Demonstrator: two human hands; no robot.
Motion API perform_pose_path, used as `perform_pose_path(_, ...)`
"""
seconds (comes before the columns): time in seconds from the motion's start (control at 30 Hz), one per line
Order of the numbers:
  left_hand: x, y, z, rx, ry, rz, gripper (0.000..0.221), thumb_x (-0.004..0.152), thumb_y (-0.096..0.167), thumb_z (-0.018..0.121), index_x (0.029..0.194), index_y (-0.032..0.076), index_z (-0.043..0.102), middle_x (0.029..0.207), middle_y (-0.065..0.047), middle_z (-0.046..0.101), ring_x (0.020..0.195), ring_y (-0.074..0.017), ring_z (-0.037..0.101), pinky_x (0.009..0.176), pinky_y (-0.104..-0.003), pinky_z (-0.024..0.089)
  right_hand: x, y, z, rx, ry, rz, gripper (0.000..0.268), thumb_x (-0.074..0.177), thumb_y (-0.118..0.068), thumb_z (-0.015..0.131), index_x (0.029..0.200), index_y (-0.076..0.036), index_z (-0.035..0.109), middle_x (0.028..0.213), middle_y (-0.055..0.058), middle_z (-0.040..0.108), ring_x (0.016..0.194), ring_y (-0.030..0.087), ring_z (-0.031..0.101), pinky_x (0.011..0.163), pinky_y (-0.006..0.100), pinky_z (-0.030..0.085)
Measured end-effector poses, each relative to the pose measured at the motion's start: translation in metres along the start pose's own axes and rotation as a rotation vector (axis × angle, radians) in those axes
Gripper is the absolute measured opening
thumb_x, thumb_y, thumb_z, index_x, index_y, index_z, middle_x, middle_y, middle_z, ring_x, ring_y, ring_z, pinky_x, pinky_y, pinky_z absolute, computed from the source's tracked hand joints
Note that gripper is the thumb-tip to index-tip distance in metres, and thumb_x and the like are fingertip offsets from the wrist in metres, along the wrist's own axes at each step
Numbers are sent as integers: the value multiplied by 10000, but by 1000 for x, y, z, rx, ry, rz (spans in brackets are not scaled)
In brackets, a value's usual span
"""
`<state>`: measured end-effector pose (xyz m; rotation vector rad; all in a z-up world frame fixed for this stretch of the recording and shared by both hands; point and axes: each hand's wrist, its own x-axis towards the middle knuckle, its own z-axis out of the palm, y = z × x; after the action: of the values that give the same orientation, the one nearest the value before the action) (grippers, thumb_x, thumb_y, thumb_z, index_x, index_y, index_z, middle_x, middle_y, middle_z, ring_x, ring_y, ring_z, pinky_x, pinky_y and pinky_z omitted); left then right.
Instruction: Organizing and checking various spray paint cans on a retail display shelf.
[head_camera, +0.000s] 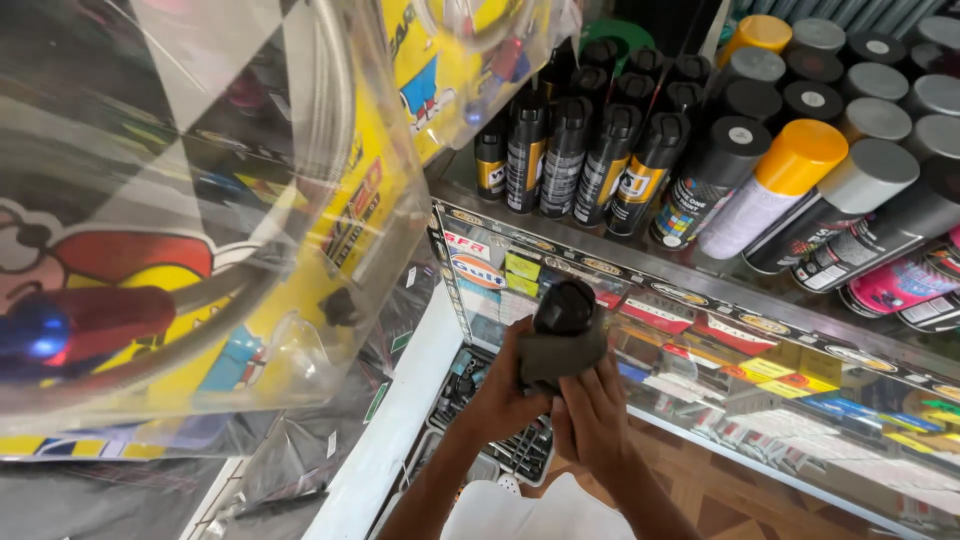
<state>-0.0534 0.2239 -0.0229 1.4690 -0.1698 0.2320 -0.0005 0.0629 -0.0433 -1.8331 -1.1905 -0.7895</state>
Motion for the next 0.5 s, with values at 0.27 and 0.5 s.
perform_pose_path(0.27, 10, 36, -2, 218, 13, 17, 779, 664, -17, 675, 1411, 39, 460, 1174, -106, 641, 966, -219, 597, 853, -337, 507, 83, 16, -34, 170, -4, 21, 585, 823, -154, 722, 1316, 79, 507, 1390, 292, 535, 1270, 464, 590, 1110, 534, 487)
perform_pose_path(0.5, 14, 27, 10, -29, 67, -81, 729, 722, -118, 593, 1422, 23, 445, 1147, -143, 667, 644, -191, 657, 536, -289, 569, 98, 31, -55, 116, -104, -74, 464, 745, -140, 889, 1100, 52, 659, 1193, 192, 710, 1070, 357, 716, 955, 442, 600)
